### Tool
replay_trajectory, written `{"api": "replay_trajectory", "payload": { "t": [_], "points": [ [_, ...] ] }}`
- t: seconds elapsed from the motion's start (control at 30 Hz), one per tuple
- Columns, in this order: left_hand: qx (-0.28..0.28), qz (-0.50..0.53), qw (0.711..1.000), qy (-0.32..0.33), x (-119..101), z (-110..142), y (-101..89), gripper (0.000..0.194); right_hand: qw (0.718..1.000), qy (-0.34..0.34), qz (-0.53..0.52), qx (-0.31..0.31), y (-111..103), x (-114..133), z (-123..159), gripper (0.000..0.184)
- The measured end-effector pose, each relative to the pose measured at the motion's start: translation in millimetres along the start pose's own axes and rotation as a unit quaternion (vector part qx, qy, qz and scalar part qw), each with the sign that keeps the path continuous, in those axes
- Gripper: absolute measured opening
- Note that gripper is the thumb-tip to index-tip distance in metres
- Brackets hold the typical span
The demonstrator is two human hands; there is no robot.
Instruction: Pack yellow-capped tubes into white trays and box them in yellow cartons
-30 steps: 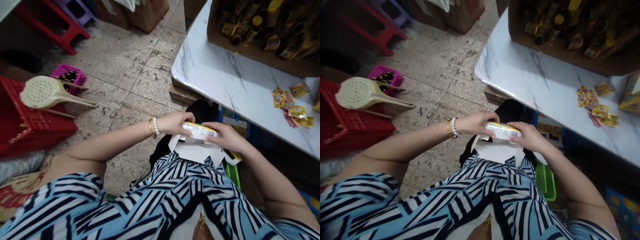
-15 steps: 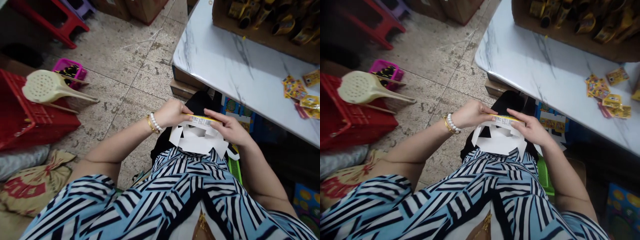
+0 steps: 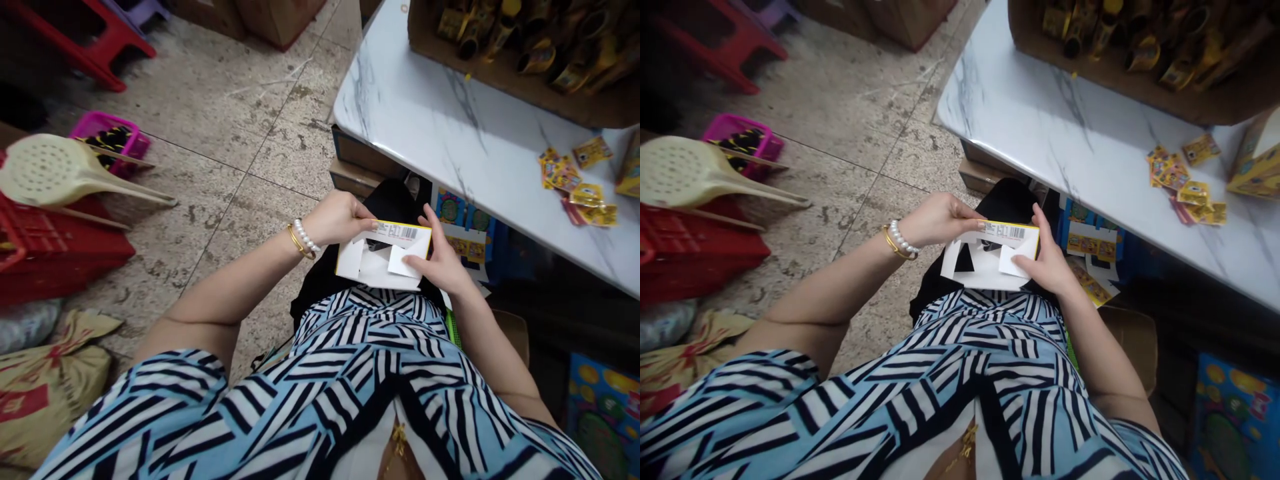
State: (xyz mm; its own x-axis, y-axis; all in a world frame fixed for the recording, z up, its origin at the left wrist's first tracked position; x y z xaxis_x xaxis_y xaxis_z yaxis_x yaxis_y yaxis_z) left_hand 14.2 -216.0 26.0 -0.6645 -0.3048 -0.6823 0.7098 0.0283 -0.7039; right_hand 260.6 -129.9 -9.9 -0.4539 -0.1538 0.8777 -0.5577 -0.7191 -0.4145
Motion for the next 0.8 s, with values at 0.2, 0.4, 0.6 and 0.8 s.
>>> {"api": "replay_trajectory", "payload": {
  "t": [0.2,0.4,0.6,0.8],
  "points": [
    [-0.032,0.04,0.998,0.027,-2,13,4.4,0.045,0.977,-0.019,0.166,-0.134,16,7,5,0.118],
    [-0.027,0.236,0.971,-0.015,21,26,19.3,0.061,0.972,-0.075,0.183,-0.124,28,6,3,0.119],
    [-0.034,0.373,0.926,0.039,30,64,32.0,0.085,0.966,-0.076,0.2,-0.143,29,11,1,0.112],
    [-0.133,0.201,0.97,-0.016,32,84,54.4,0.129,0.963,-0.088,0.211,-0.145,34,16,0,0.104]
  ]
}}
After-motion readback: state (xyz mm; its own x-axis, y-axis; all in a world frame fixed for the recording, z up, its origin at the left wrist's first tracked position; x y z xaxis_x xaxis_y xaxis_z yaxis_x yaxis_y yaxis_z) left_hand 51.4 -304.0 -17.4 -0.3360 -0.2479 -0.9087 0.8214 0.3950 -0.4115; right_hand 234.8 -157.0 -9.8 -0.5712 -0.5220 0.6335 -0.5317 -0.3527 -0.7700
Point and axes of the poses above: each hand's wrist, its own z-axis away from the middle knuckle, its own y-axis out of the palm, x = y × z, the point moved 2 cm from there along -z, towards the middle knuckle, and after that the axes turned 5 degrees about -x, right-handed, at the moved point
